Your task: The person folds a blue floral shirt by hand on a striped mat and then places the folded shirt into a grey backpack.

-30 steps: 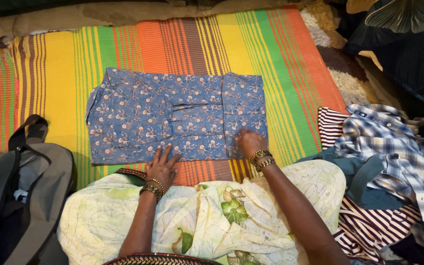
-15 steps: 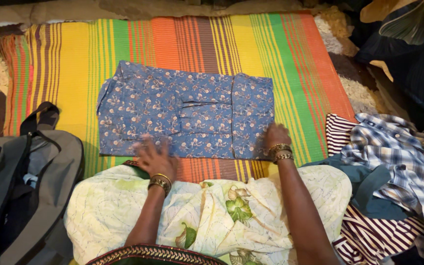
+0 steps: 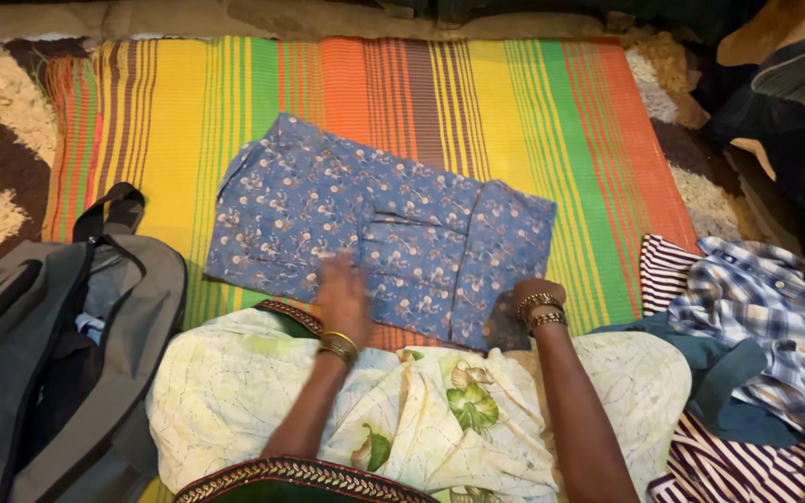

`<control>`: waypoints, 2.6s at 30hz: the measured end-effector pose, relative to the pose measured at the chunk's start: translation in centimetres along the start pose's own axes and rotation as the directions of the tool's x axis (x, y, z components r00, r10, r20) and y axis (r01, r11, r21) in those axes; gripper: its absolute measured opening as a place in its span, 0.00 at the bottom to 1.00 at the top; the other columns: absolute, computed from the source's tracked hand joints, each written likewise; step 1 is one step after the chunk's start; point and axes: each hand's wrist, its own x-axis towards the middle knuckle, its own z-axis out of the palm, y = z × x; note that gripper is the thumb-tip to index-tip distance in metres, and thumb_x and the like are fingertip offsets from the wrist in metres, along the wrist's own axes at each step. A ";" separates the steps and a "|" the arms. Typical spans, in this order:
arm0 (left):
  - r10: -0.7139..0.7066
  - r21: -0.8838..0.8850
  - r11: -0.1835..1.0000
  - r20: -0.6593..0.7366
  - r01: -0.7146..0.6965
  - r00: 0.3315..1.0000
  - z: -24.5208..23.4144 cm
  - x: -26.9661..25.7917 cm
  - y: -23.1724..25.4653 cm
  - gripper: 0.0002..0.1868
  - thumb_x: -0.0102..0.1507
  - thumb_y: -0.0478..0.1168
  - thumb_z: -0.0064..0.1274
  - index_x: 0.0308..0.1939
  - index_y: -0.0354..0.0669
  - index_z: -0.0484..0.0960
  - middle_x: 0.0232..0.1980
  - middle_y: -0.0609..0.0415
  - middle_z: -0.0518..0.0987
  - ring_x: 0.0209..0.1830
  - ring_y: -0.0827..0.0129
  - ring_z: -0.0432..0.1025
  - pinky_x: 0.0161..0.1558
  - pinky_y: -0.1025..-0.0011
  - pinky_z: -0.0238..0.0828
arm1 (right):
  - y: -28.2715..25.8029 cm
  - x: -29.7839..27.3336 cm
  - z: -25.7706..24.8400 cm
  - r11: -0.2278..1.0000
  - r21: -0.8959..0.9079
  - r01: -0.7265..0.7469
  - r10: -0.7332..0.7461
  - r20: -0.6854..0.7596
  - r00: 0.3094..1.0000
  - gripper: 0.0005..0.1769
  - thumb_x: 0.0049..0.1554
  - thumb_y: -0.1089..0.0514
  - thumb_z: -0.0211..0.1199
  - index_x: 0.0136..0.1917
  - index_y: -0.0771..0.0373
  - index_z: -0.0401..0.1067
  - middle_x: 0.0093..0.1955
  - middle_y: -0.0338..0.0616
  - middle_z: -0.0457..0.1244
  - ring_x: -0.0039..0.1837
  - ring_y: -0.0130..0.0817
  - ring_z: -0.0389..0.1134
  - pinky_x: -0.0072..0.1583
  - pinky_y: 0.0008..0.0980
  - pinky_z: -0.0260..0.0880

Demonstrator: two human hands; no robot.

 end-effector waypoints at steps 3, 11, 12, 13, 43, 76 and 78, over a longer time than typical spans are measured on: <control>0.346 -0.116 0.933 0.031 -0.340 0.938 3.1 -2.0 4.3 0.25 0.58 0.30 0.49 0.60 0.47 0.78 0.72 0.42 0.73 0.78 0.50 0.61 0.76 0.54 0.57 | -0.5 -0.2 -0.5 0.997 0.003 -0.081 0.078 -0.302 0.950 0.16 0.64 0.50 0.56 0.58 0.53 0.79 0.65 0.44 0.70 0.69 0.42 0.70 0.62 0.45 0.73; 0.599 -0.280 0.780 0.591 -0.559 0.540 10.0 -6.3 9.7 0.28 0.61 0.45 0.56 0.66 0.56 0.74 0.82 0.55 0.53 0.82 0.53 0.41 0.74 0.47 0.45 | -2.0 3.8 -2.0 0.956 0.073 0.285 -0.235 -0.396 0.888 0.41 0.60 0.28 0.46 0.81 0.40 0.47 0.85 0.40 0.36 0.84 0.46 0.34 0.76 0.64 0.41; 0.606 -0.284 0.773 0.593 -0.567 0.530 10.3 -6.3 8.9 0.29 0.61 0.46 0.56 0.67 0.57 0.74 0.82 0.57 0.53 0.83 0.53 0.41 0.74 0.48 0.45 | -2.0 4.8 -2.0 0.965 0.135 0.226 -0.164 -0.364 0.917 0.41 0.61 0.28 0.43 0.82 0.38 0.43 0.86 0.38 0.32 0.84 0.45 0.30 0.76 0.67 0.36; 0.613 -0.287 0.766 0.595 -0.574 0.520 10.5 -6.4 8.4 0.30 0.61 0.46 0.56 0.68 0.58 0.74 0.83 0.58 0.53 0.83 0.53 0.41 0.73 0.48 0.44 | -1.8 5.7 -1.8 0.967 0.194 0.164 -0.094 -0.326 0.941 0.40 0.62 0.28 0.40 0.83 0.37 0.39 0.87 0.36 0.28 0.85 0.45 0.26 0.76 0.69 0.30; 0.546 -0.275 0.834 0.532 -0.478 0.648 10.3 -5.8 5.9 0.18 0.63 0.47 0.56 0.58 0.57 0.76 0.83 0.58 0.54 0.84 0.58 0.42 0.75 0.49 0.41 | -2.8 12.7 -3.5 0.909 0.310 0.277 -0.035 -0.608 0.793 0.30 0.63 0.42 0.52 0.77 0.45 0.60 0.83 0.40 0.45 0.82 0.39 0.42 0.73 0.66 0.37; 0.508 -0.295 0.860 0.409 -0.417 0.758 10.5 -6.1 5.8 0.15 0.58 0.40 0.57 0.49 0.55 0.79 0.83 0.50 0.55 0.82 0.55 0.47 0.71 0.48 0.50 | -1.9 9.0 0.2 0.937 0.296 0.185 0.041 -0.618 0.785 0.35 0.66 0.36 0.43 0.82 0.47 0.54 0.86 0.37 0.40 0.85 0.41 0.39 0.76 0.60 0.42; 0.450 -0.224 0.893 0.462 -0.390 0.764 10.2 -6.4 6.0 0.12 0.59 0.39 0.54 0.47 0.56 0.81 0.82 0.46 0.53 0.81 0.47 0.44 0.71 0.45 0.48 | -0.9 8.6 0.1 0.918 0.365 0.153 0.100 -0.589 0.802 0.34 0.63 0.38 0.49 0.79 0.48 0.58 0.85 0.36 0.44 0.84 0.40 0.43 0.73 0.62 0.45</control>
